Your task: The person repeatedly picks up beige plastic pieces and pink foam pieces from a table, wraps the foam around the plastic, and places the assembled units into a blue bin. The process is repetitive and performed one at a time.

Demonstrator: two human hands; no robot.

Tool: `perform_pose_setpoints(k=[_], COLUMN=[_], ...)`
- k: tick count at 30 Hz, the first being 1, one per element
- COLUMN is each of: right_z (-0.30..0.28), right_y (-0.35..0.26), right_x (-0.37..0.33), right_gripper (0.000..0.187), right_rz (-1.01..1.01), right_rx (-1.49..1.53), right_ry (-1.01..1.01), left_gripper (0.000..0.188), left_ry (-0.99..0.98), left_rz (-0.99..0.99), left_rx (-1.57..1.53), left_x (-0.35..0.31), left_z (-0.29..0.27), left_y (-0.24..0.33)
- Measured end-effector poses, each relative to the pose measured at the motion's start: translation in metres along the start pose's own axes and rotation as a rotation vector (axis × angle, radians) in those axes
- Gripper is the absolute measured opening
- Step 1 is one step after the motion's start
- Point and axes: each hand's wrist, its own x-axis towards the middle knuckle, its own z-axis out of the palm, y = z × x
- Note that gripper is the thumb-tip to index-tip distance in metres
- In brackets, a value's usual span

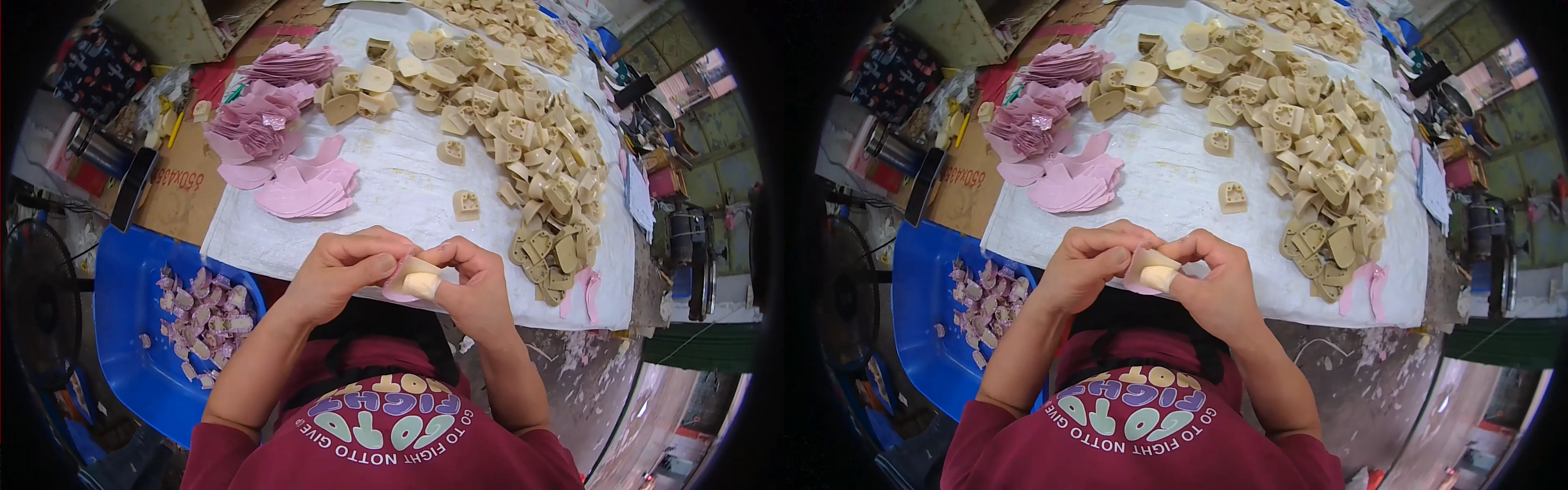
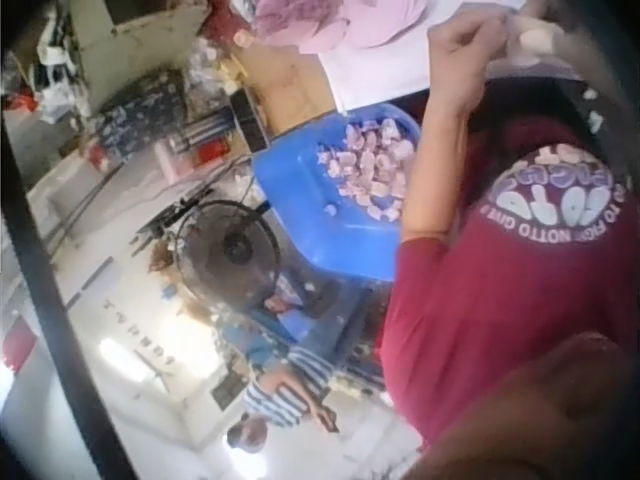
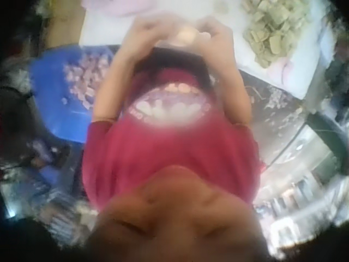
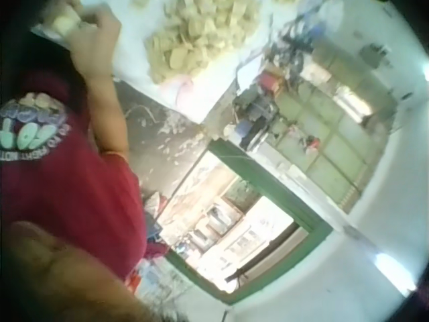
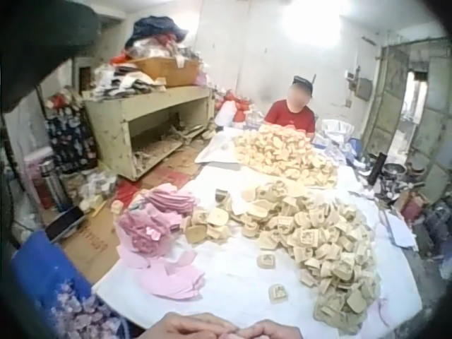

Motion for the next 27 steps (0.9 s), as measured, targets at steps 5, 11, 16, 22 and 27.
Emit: perform_pose_setpoints(k=[5, 11, 16, 22, 27], right_z=[0.007, 0.009, 0.011, 0.003, -0.012], right_y=[0.004, 0.004, -0.002, -0.026, -0.011], right_x=[0.002, 0.003, 0.002, -0.002, -0.015], right_gripper=[0.014, 0.013, 0.012, 0.039, 0.091], right_rz=[0.013, 0.017, -0.087, -0.730, -0.318], right_rx=[0.014, -0.133, -0.267, -0.748, -0.078], right_ry=[0.001, 0.022, 0.037, -0.085, 0.058], left_gripper=[0.013, 0.008, 0.011, 0.016, 0.022], left_ry=[0.102, 0.106, 0.159, 0.111, 0.096], left_rz=[0.324, 0.442, 0.490, 0.344, 0.615], left_rx=[0.485, 0.727, 0.758, 0.222, 0.401], left_x=[-0.005, 0.000, -0.008, -0.031, -0.033], left_z=[0.014, 0.016, 0.021, 0.023, 0.028], left_y=[0.004, 0.014, 0.009, 0.010, 0.016])
